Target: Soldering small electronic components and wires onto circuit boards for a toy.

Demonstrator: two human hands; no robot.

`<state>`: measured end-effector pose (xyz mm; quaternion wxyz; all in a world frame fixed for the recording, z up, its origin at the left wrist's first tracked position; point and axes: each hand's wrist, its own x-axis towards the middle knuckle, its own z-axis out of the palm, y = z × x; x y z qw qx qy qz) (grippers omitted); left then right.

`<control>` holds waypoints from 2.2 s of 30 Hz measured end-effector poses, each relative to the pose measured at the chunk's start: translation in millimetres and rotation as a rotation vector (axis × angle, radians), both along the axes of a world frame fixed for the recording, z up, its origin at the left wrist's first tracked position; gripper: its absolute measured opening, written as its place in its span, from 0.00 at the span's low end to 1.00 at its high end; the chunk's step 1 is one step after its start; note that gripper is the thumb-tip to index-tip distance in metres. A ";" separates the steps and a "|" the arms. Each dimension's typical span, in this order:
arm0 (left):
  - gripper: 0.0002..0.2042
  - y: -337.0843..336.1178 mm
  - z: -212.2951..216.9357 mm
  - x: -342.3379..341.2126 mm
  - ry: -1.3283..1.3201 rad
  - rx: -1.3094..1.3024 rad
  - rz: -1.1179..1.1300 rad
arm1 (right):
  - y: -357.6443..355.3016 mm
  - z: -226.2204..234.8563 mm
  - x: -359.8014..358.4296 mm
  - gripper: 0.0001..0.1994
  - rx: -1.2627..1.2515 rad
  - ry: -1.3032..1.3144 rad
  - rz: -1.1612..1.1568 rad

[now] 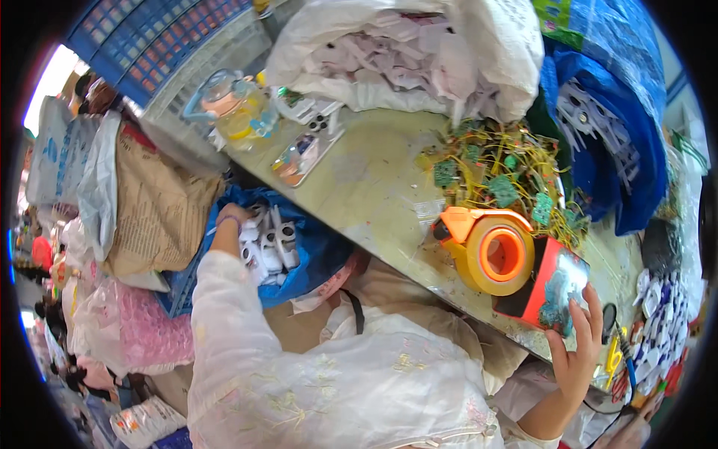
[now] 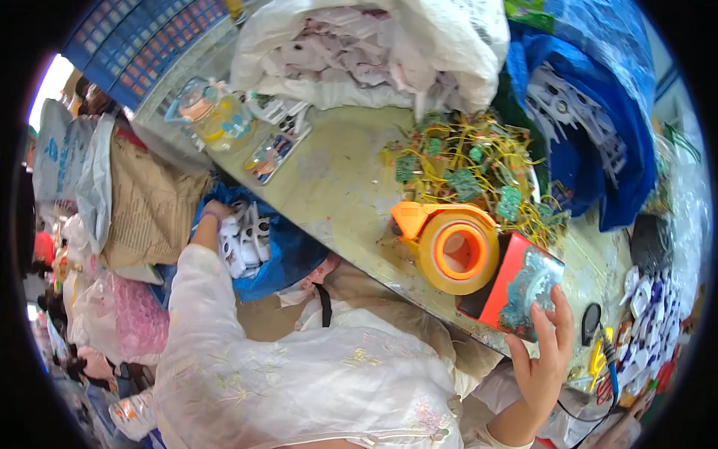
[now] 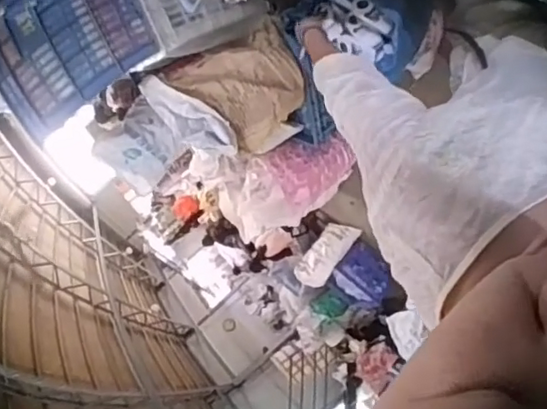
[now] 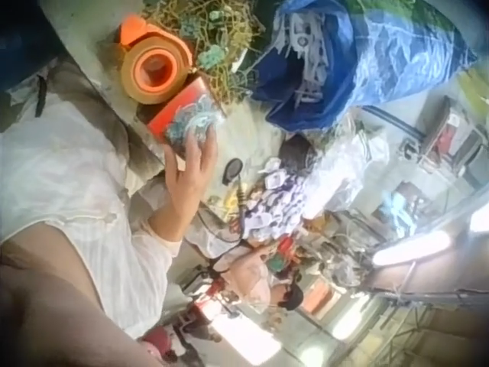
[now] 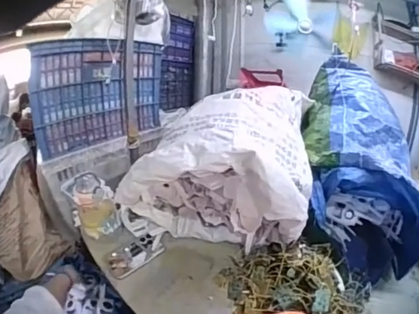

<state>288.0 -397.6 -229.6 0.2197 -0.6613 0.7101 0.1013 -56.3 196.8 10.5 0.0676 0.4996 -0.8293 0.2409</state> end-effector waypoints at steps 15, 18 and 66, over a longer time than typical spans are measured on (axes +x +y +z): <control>0.07 161.3 168.8 -175.9 1.485 -0.579 -0.689 | 11.9 -78.1 2.1 0.13 -0.483 -0.116 -0.210; 0.10 157.8 183.7 -257.9 1.662 -0.128 -0.459 | 8.0 -74.3 4.4 0.13 -0.513 -0.154 -0.239; 0.10 349.0 187.2 -203.2 1.335 1.000 -0.302 | -43.1 -5.9 -36.1 0.10 -0.380 0.157 0.069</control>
